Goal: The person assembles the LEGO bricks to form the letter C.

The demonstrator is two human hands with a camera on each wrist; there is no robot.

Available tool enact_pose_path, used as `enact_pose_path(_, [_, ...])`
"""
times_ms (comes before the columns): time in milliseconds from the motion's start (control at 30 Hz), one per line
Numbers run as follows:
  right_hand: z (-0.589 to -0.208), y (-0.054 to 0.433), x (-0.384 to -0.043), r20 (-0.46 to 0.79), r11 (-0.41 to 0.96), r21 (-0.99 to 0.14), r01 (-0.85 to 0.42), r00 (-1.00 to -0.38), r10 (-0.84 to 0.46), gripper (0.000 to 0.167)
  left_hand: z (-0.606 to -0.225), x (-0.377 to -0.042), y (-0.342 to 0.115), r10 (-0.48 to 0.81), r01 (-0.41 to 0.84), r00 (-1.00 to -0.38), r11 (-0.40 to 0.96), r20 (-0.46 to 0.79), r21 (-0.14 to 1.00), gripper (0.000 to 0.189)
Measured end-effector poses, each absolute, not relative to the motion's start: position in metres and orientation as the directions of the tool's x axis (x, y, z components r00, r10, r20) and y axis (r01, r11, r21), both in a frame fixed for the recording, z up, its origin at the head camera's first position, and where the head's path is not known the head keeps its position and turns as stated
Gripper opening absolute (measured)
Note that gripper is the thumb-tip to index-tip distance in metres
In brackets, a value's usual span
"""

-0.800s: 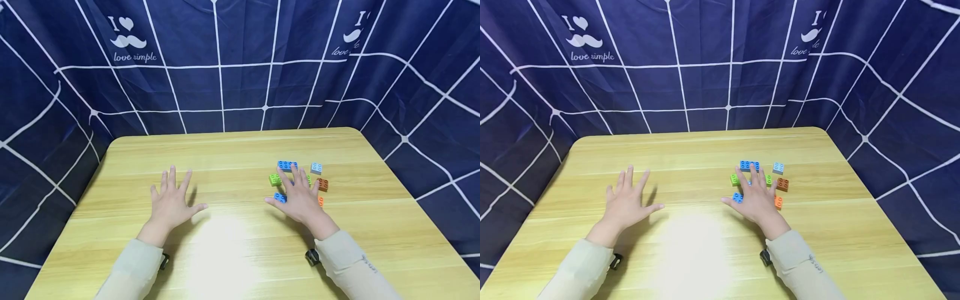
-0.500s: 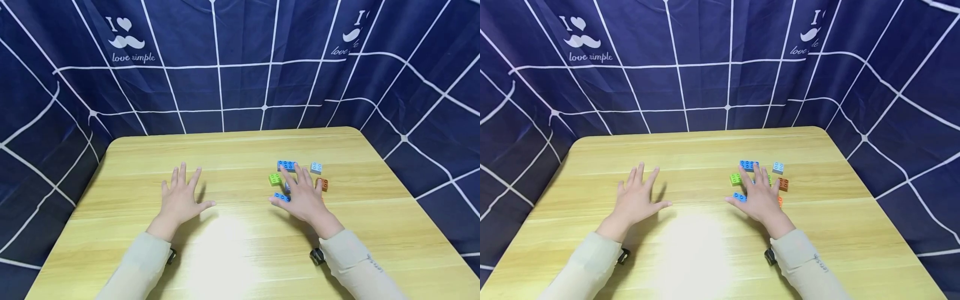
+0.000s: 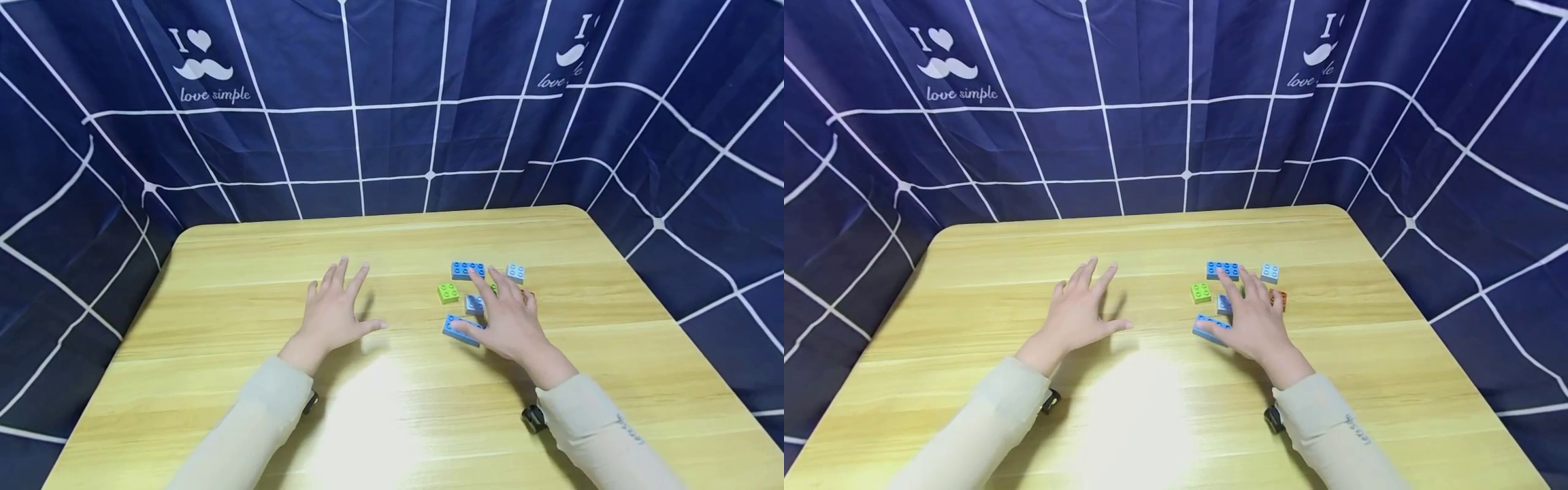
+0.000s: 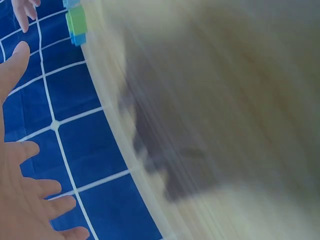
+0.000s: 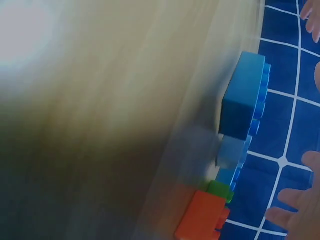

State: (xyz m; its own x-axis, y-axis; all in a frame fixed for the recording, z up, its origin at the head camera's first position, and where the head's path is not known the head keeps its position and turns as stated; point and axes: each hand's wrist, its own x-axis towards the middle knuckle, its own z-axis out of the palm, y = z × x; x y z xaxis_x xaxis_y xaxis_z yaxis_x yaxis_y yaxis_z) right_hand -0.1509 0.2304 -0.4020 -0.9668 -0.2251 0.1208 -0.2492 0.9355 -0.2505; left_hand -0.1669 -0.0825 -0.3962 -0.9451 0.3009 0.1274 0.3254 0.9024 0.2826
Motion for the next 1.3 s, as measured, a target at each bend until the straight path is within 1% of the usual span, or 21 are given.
enact_pose_path(233, [-0.405, 0.238, -0.150, 0.142, 0.923, -0.261, -0.284, -0.957, -0.255, 0.102, -0.398, -0.175, -0.058, 0.356, 0.380, -0.925, 0.871, 0.132, 0.312, 0.103])
enact_pose_path(467, [-0.406, 0.241, -0.147, 0.168, 0.904, -0.299, -0.306, -0.949, -0.266, 0.099, -0.398, -0.181, -0.039, 0.426, 0.449, -0.893, 0.822, 0.145, 0.350, 0.101])
enact_pose_path(667, [-0.408, 0.242, -0.144, 0.144, 0.884, -0.357, -0.302, -0.953, -0.268, 0.097, -0.401, -0.186, -0.025, 0.485, 0.501, -0.860, 0.747, 0.157, 0.438, 0.096])
enact_pose_path(767, [-0.409, 0.243, -0.142, 0.127, 0.874, -0.384, -0.297, -0.955, -0.269, 0.097, -0.404, -0.188, -0.018, 0.502, 0.504, -0.852, 0.707, 0.150, 0.496, 0.094])
enact_pose_path(1000, [-0.414, 0.247, -0.139, 0.088, 0.853, -0.451, -0.265, -0.964, -0.253, 0.092, -0.409, -0.191, -0.003, 0.535, 0.464, -0.839, 0.608, 0.099, 0.644, 0.087])
enact_pose_path(1133, [-0.417, 0.250, -0.137, 0.094, 0.831, -0.494, -0.256, -0.966, -0.242, 0.088, -0.413, -0.192, 0.004, 0.580, 0.470, -0.812, 0.577, 0.070, 0.669, 0.083])
enact_pose_path(1300, [-0.418, 0.253, -0.136, 0.109, 0.828, -0.493, -0.266, -0.963, -0.245, 0.084, -0.415, -0.192, 0.010, 0.618, 0.480, -0.785, 0.574, 0.033, 0.664, 0.081])
